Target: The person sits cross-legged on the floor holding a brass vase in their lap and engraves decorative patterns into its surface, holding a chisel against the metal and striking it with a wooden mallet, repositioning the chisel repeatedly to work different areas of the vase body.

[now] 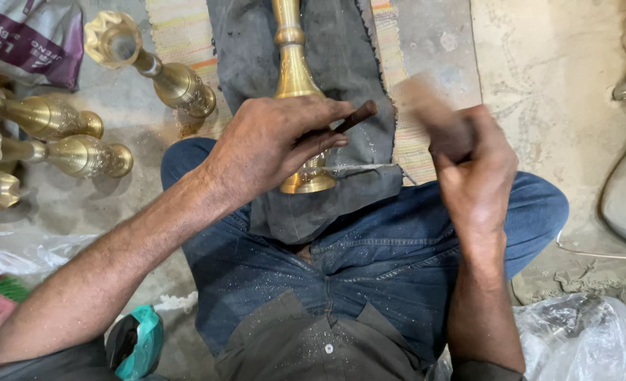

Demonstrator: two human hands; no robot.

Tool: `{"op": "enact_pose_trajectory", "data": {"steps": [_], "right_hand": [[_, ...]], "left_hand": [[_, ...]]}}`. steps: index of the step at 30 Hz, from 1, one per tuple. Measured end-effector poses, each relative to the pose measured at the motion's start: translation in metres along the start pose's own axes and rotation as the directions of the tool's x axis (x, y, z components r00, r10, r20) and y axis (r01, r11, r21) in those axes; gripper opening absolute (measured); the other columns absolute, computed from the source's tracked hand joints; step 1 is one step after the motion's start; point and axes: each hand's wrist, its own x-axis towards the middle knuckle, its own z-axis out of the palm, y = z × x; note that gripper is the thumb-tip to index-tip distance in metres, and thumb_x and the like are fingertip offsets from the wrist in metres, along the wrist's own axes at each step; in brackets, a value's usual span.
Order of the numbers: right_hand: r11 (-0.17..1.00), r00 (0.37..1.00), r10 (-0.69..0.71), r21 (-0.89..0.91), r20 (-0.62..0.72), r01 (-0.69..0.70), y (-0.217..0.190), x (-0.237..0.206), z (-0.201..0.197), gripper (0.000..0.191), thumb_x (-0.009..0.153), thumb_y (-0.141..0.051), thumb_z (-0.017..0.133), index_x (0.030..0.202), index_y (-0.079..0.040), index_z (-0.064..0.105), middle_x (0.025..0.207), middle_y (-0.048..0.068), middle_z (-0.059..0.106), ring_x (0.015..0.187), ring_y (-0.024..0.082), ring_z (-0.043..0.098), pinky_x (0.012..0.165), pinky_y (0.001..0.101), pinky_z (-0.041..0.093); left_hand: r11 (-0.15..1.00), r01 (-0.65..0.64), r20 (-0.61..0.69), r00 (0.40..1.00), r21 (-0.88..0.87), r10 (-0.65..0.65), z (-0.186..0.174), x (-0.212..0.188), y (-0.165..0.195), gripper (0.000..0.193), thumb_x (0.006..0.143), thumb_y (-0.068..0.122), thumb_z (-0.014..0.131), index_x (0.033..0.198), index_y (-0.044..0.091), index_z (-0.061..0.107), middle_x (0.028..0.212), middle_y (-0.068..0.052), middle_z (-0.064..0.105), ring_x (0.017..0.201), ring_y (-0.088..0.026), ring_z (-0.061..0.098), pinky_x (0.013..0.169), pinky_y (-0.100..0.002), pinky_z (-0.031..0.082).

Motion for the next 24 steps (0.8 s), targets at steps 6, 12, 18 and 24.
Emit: {"op": "enact_pose_trajectory", "data": {"steps": [6, 12, 18, 24], "right_hand": [[0.948, 0.977, -0.213, -0.250, -0.034, 0.198, -0.0111, -0.0008, -0.0016, 0.028, 0.089, -0.002, 0.082, 0.109, 0.001, 0.061, 0.102, 0.020, 0.069, 0.092, 0.038, 0.068, 0.079, 0.0439, 0.053], [0.951, 0.976, -0.214, -0.237, -0.040, 0.199, -0.0090, -0.0007, -0.0017, 0.024, 0.094, -0.003, 0.082, 0.107, 0.001, 0.061, 0.097, 0.019, 0.068, 0.089, 0.034, 0.069, 0.077, 0.0434, 0.052], [0.999, 0.999, -0.017, -0.042, -0.051, 0.015, -0.0072, 0.0031, -0.0030, 0.024, 0.101, -0.008, 0.079, 0.104, 0.000, 0.057, 0.090, 0.013, 0.065, 0.083, 0.018, 0.065, 0.074, 0.0340, 0.050], [0.992, 0.998, 0.052, 0.115, -0.039, -0.047, -0.0069, -0.0007, -0.0007, 0.030, 0.107, -0.011, 0.080, 0.105, 0.001, 0.053, 0.082, 0.009, 0.057, 0.083, 0.014, 0.050, 0.074, 0.0320, 0.047]], "left_hand": [[0.999, 0.008, -0.006, 1.000, -0.033, -0.008, -0.0003, -0.0027, -0.0015, 0.037, 0.099, 0.025, 0.074, 0.131, 0.007, 0.068, 0.111, -0.009, 0.076, 0.092, -0.021, 0.077, 0.079, -0.035, 0.064], [1.000, -0.027, -0.027, 0.999, -0.009, 0.027, 0.0003, -0.0017, -0.0053, 0.037, 0.100, 0.025, 0.075, 0.131, 0.007, 0.067, 0.112, -0.010, 0.076, 0.092, -0.021, 0.076, 0.079, -0.035, 0.063], [0.999, -0.051, -0.052, 0.997, 0.001, 0.051, 0.0009, -0.0012, -0.0067, 0.038, 0.102, 0.026, 0.073, 0.134, 0.007, 0.065, 0.111, -0.009, 0.074, 0.093, -0.021, 0.075, 0.080, -0.034, 0.063], [1.000, -0.024, -0.022, 0.999, 0.003, 0.024, -0.0014, 0.0007, -0.0047, 0.038, 0.102, 0.025, 0.074, 0.135, 0.007, 0.065, 0.106, -0.008, 0.074, 0.089, -0.021, 0.074, 0.075, -0.035, 0.062]]}}
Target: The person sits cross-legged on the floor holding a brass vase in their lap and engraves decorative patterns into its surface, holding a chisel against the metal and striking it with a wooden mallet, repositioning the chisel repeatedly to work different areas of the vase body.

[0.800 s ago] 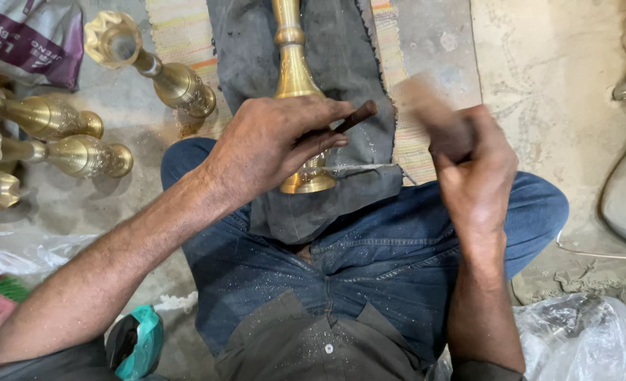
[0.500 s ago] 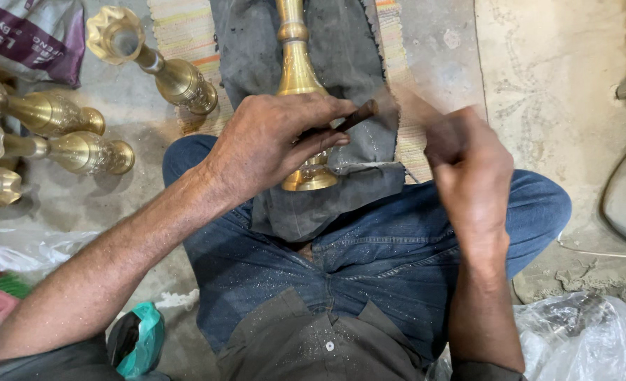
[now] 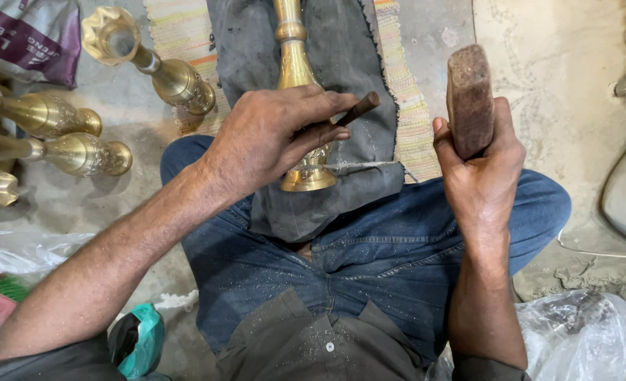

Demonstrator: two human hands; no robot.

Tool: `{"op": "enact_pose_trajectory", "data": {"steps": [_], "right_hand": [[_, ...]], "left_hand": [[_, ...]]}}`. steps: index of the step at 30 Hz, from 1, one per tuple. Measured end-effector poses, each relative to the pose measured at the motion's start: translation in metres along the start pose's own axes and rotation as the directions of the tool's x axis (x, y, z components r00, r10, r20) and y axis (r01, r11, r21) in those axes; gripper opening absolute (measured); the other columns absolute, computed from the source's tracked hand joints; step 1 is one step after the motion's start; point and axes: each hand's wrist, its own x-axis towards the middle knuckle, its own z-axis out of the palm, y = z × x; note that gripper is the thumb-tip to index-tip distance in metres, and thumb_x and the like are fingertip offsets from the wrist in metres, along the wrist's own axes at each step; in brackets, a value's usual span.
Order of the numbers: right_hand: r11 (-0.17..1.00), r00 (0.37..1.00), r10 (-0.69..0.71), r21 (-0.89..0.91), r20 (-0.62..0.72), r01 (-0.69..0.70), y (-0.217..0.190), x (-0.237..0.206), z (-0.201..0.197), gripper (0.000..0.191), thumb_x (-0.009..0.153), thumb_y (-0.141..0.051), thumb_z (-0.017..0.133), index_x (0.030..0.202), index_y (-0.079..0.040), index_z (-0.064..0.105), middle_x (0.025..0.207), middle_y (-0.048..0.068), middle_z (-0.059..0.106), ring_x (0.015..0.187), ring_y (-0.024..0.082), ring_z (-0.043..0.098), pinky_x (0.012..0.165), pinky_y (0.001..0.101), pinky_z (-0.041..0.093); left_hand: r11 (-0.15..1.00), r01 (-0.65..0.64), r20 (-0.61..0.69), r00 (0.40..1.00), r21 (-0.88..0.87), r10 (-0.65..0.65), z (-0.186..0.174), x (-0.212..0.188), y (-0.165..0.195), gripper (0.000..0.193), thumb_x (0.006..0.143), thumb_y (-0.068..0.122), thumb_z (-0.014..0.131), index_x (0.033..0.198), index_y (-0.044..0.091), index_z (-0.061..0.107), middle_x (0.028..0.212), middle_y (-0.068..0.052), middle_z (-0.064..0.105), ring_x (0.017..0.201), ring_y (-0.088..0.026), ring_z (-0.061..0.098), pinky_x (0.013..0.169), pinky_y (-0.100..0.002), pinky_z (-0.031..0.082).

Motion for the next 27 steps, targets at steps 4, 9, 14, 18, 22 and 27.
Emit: {"op": "enact_pose_trajectory", "data": {"steps": [4, 9, 14, 18, 22, 27], "right_hand": [[0.990, 0.999, -0.053, -0.132, 0.009, 0.054, 0.002, 0.000, 0.001, 0.029, 0.101, -0.009, 0.082, 0.112, 0.000, 0.057, 0.090, 0.013, 0.064, 0.085, 0.020, 0.060, 0.074, 0.0347, 0.051], [0.978, 0.991, -0.123, -0.164, 0.049, 0.130, 0.000, -0.001, -0.002, 0.024, 0.090, 0.003, 0.073, 0.111, -0.001, 0.061, 0.095, 0.015, 0.072, 0.095, 0.027, 0.074, 0.081, 0.0376, 0.058], [0.935, 0.977, -0.203, -0.283, 0.069, 0.215, -0.004, 0.005, -0.006, 0.026, 0.089, 0.001, 0.079, 0.109, 0.000, 0.063, 0.096, 0.017, 0.071, 0.095, 0.031, 0.072, 0.082, 0.0396, 0.056], [0.993, 0.985, -0.074, -0.078, 0.158, 0.087, -0.010, 0.011, -0.008, 0.023, 0.095, -0.002, 0.076, 0.114, -0.002, 0.064, 0.099, 0.013, 0.072, 0.088, 0.025, 0.074, 0.078, 0.0376, 0.057], [0.977, 0.991, -0.113, -0.173, 0.075, 0.125, -0.017, 0.012, -0.008, 0.019, 0.093, 0.001, 0.075, 0.105, 0.002, 0.061, 0.090, 0.016, 0.066, 0.082, 0.029, 0.065, 0.074, 0.0391, 0.052], [0.862, 0.926, -0.363, -0.342, 0.099, 0.374, -0.023, 0.016, -0.007, 0.021, 0.092, -0.002, 0.080, 0.100, 0.003, 0.060, 0.092, 0.018, 0.065, 0.087, 0.034, 0.063, 0.076, 0.0421, 0.049]], "left_hand": [[1.000, 0.010, 0.004, 1.000, -0.006, -0.010, -0.001, -0.001, 0.002, 0.038, 0.101, 0.025, 0.074, 0.134, 0.007, 0.066, 0.104, -0.008, 0.074, 0.086, -0.021, 0.074, 0.073, -0.034, 0.062], [1.000, 0.006, -0.017, 1.000, -0.012, -0.007, 0.001, -0.002, 0.003, 0.037, 0.101, 0.026, 0.074, 0.132, 0.007, 0.067, 0.105, -0.008, 0.075, 0.088, -0.020, 0.075, 0.074, -0.033, 0.063], [1.000, -0.004, -0.042, 0.999, -0.017, 0.003, 0.001, -0.004, 0.001, 0.037, 0.102, 0.026, 0.075, 0.131, 0.006, 0.067, 0.109, -0.010, 0.076, 0.092, -0.022, 0.076, 0.079, -0.036, 0.063], [1.000, 0.019, -0.028, 0.999, -0.020, -0.019, 0.002, -0.003, 0.000, 0.038, 0.101, 0.027, 0.076, 0.130, 0.006, 0.068, 0.108, -0.010, 0.076, 0.091, -0.023, 0.076, 0.079, -0.037, 0.063], [1.000, -0.001, -0.043, 0.999, -0.021, 0.000, 0.001, -0.003, 0.000, 0.037, 0.101, 0.027, 0.075, 0.131, 0.006, 0.067, 0.112, -0.010, 0.076, 0.093, -0.023, 0.076, 0.080, -0.036, 0.063], [0.999, 0.011, -0.033, 0.999, -0.031, -0.012, 0.000, -0.004, 0.000, 0.037, 0.101, 0.026, 0.075, 0.131, 0.006, 0.067, 0.111, -0.009, 0.076, 0.092, -0.021, 0.077, 0.081, -0.035, 0.064]]}}
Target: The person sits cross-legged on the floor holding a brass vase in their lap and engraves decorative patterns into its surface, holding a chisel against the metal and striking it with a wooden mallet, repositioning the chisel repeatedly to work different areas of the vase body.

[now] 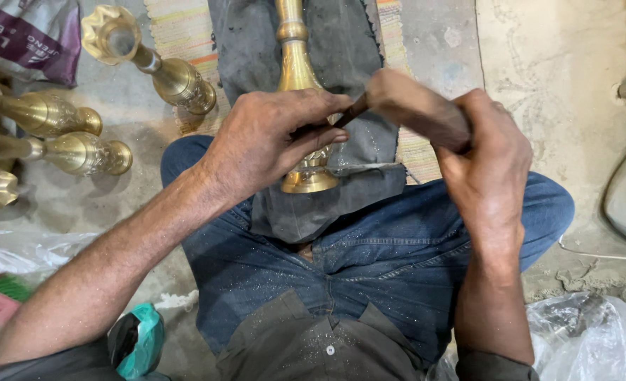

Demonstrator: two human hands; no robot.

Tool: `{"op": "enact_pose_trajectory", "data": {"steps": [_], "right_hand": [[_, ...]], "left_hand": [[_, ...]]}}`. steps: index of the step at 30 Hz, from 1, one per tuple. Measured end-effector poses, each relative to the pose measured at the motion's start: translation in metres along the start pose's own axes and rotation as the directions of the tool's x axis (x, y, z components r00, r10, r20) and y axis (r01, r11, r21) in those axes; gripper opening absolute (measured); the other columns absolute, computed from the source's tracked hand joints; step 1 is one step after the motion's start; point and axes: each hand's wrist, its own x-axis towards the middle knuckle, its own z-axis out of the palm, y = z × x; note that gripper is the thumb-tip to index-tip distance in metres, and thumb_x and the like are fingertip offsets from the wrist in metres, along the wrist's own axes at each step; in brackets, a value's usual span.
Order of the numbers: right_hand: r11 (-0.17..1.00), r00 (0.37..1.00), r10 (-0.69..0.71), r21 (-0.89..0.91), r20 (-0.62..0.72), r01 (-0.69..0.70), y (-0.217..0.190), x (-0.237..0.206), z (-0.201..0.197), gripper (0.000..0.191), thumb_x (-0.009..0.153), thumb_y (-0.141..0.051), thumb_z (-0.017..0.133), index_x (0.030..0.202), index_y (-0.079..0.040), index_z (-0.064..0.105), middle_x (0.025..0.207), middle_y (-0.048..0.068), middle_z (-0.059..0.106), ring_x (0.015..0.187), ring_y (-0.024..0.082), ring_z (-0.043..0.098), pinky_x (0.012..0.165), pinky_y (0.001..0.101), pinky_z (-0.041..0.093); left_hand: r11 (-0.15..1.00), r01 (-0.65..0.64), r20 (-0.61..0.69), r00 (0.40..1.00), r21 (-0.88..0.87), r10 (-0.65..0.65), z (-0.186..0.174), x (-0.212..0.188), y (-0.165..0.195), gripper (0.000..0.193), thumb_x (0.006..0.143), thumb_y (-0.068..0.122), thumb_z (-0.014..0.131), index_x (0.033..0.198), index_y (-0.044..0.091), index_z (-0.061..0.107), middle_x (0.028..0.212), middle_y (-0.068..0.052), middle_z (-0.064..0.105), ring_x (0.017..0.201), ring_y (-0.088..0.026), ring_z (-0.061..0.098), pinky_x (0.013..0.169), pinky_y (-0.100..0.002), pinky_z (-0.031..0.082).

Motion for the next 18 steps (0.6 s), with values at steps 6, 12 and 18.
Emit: {"op": "enact_pose_trajectory", "data": {"steps": [6, 12, 18], "right_hand": [[0.999, 0.999, 0.032, 0.004, 0.034, -0.032, -0.0011, 0.0011, -0.0002, 0.021, 0.093, -0.004, 0.080, 0.099, 0.001, 0.060, 0.086, 0.017, 0.064, 0.079, 0.033, 0.064, 0.073, 0.0431, 0.049], [1.000, 0.998, 0.002, -0.023, 0.068, -0.001, 0.0031, -0.0010, -0.0028, 0.022, 0.094, -0.005, 0.081, 0.098, 0.002, 0.060, 0.081, 0.014, 0.062, 0.075, 0.015, 0.057, 0.069, 0.0370, 0.046], [0.918, 0.952, 0.298, 0.255, 0.066, -0.305, 0.0031, -0.0016, 0.0001, 0.030, 0.107, -0.012, 0.082, 0.101, 0.001, 0.055, 0.079, 0.008, 0.061, 0.074, 0.015, 0.060, 0.072, 0.0323, 0.048]], "left_hand": [[1.000, -0.026, -0.002, 1.000, -0.003, 0.026, -0.0013, -0.0045, -0.0001, 0.037, 0.100, 0.026, 0.075, 0.132, 0.008, 0.067, 0.111, -0.008, 0.076, 0.091, -0.020, 0.077, 0.080, -0.033, 0.064], [0.998, -0.060, -0.030, 0.998, -0.014, 0.059, 0.0010, -0.0063, -0.0013, 0.036, 0.102, 0.025, 0.075, 0.133, 0.010, 0.066, 0.112, -0.006, 0.075, 0.093, -0.019, 0.077, 0.082, -0.031, 0.065], [0.999, -0.033, -0.017, 0.999, 0.024, 0.034, -0.0010, -0.0027, -0.0015, 0.037, 0.102, 0.025, 0.076, 0.133, 0.008, 0.065, 0.107, -0.007, 0.074, 0.089, -0.020, 0.075, 0.076, -0.033, 0.063]]}}
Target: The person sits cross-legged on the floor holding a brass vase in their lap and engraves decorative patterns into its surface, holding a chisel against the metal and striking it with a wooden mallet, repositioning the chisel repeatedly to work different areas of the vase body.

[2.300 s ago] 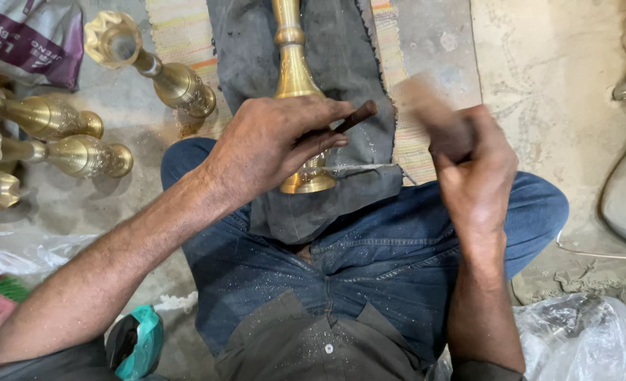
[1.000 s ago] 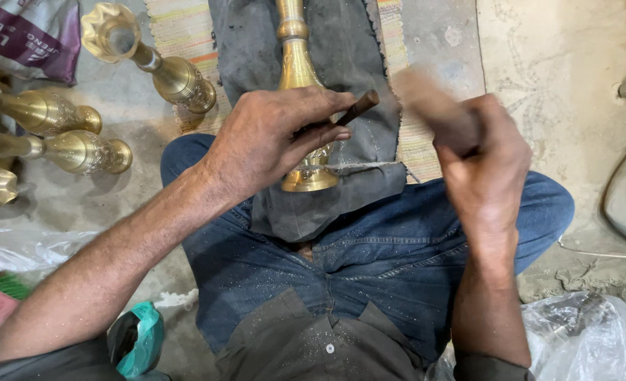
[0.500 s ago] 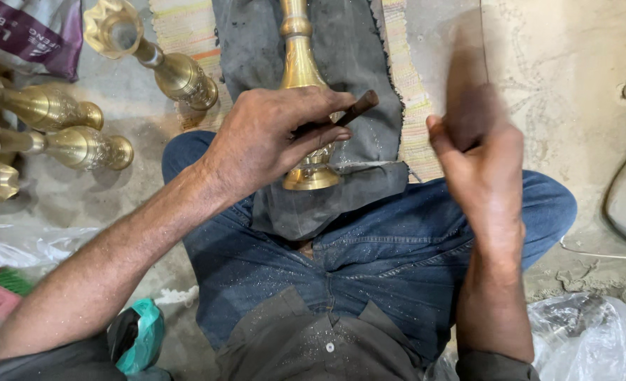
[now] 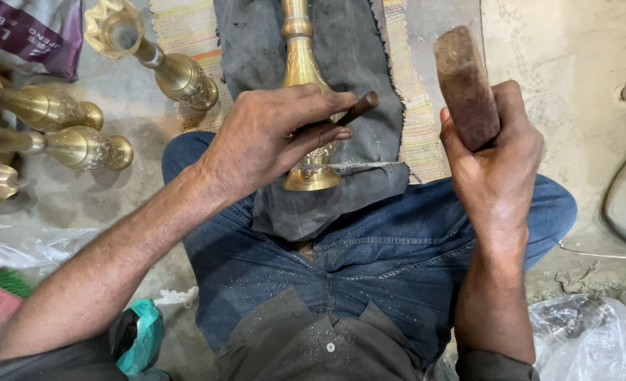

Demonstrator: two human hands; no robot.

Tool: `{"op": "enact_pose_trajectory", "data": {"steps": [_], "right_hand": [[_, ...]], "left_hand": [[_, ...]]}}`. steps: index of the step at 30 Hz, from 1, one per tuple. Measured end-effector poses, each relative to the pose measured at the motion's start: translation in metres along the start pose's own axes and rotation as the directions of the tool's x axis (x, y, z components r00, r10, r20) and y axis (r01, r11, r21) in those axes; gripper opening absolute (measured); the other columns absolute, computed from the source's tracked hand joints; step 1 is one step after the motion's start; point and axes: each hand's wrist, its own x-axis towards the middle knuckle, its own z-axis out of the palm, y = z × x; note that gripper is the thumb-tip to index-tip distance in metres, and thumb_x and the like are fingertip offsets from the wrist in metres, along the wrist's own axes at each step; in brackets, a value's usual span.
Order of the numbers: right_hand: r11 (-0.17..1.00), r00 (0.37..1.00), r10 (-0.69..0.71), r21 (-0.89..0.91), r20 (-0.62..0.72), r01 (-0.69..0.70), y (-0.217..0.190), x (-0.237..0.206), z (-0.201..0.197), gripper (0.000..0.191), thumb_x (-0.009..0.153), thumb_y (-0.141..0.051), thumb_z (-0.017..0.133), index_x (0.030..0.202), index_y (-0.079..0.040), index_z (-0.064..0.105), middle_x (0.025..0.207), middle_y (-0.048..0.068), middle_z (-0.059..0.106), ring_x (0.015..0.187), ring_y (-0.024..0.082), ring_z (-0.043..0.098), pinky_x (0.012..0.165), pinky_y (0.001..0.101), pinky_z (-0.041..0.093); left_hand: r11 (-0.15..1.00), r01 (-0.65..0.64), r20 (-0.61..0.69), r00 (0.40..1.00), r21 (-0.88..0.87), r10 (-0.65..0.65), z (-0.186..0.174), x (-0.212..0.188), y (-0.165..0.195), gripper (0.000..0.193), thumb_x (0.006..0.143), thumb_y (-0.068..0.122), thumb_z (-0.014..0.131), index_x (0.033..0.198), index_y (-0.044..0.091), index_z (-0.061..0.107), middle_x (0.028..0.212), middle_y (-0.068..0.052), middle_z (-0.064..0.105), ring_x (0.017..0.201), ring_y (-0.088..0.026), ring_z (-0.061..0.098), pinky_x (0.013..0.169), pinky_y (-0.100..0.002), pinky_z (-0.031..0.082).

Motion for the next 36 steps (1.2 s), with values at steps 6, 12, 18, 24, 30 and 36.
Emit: {"op": "enact_pose_trajectory", "data": {"steps": [6, 12, 18, 24, 30, 36], "right_hand": [[0.982, 0.982, -0.188, -0.037, 0.000, 0.187, 0.005, -0.002, 0.004, 0.020, 0.099, -0.004, 0.075, 0.109, 0.001, 0.058, 0.095, 0.013, 0.068, 0.091, 0.019, 0.069, 0.084, 0.0342, 0.054], [0.991, 0.995, 0.024, 0.130, 0.100, -0.037, 0.012, -0.001, 0.003, 0.023, 0.102, -0.011, 0.081, 0.112, -0.002, 0.062, 0.094, 0.012, 0.070, 0.087, 0.033, 0.067, 0.078, 0.0406, 0.055], [0.982, 0.989, 0.109, 0.145, 0.095, -0.122, 0.009, 0.003, 0.003, 0.022, 0.102, -0.017, 0.080, 0.108, -0.002, 0.065, 0.091, 0.010, 0.070, 0.084, 0.024, 0.065, 0.076, 0.0374, 0.053], [0.916, 0.965, -0.210, -0.313, 0.158, 0.251, -0.003, 0.007, -0.005, 0.022, 0.102, -0.011, 0.081, 0.100, 0.000, 0.062, 0.081, 0.012, 0.064, 0.078, 0.025, 0.063, 0.075, 0.0413, 0.049], [0.996, 0.989, 0.093, -0.011, 0.117, -0.092, -0.021, 0.011, -0.008, 0.029, 0.096, -0.009, 0.079, 0.092, 0.001, 0.052, 0.072, 0.017, 0.053, 0.069, 0.039, 0.052, 0.064, 0.0460, 0.046], [0.933, 0.965, -0.258, -0.247, 0.057, 0.264, -0.020, 0.009, -0.013, 0.024, 0.093, -0.001, 0.079, 0.108, 0.001, 0.060, 0.093, 0.017, 0.067, 0.087, 0.026, 0.066, 0.075, 0.0377, 0.051]], "left_hand": [[0.998, 0.051, 0.038, 0.998, 0.020, -0.052, -0.001, 0.002, 0.002, 0.038, 0.101, 0.027, 0.075, 0.132, 0.007, 0.066, 0.104, -0.008, 0.074, 0.088, -0.022, 0.075, 0.075, -0.036, 0.062], [0.998, 0.060, 0.021, 0.998, -0.001, -0.060, 0.000, 0.002, 0.003, 0.038, 0.102, 0.027, 0.075, 0.132, 0.006, 0.067, 0.114, -0.010, 0.075, 0.095, -0.024, 0.076, 0.081, -0.037, 0.063], [0.998, 0.062, 0.017, 0.998, -0.022, -0.061, 0.001, -0.001, 0.002, 0.037, 0.101, 0.027, 0.075, 0.131, 0.006, 0.068, 0.111, -0.010, 0.076, 0.091, -0.022, 0.077, 0.079, -0.035, 0.064], [0.997, 0.057, -0.002, 0.998, -0.056, -0.057, 0.002, -0.005, -0.002, 0.036, 0.101, 0.026, 0.075, 0.130, 0.007, 0.068, 0.109, -0.008, 0.076, 0.091, -0.019, 0.077, 0.077, -0.032, 0.065], [0.998, 0.034, -0.011, 0.999, -0.050, -0.035, 0.003, -0.008, -0.004, 0.035, 0.101, 0.026, 0.076, 0.130, 0.008, 0.066, 0.111, -0.008, 0.076, 0.091, -0.018, 0.077, 0.078, -0.031, 0.066], [1.000, 0.021, -0.020, 1.000, -0.013, -0.021, 0.002, -0.006, -0.004, 0.036, 0.101, 0.025, 0.077, 0.131, 0.008, 0.066, 0.107, -0.007, 0.075, 0.087, -0.019, 0.076, 0.075, -0.032, 0.065]]}}
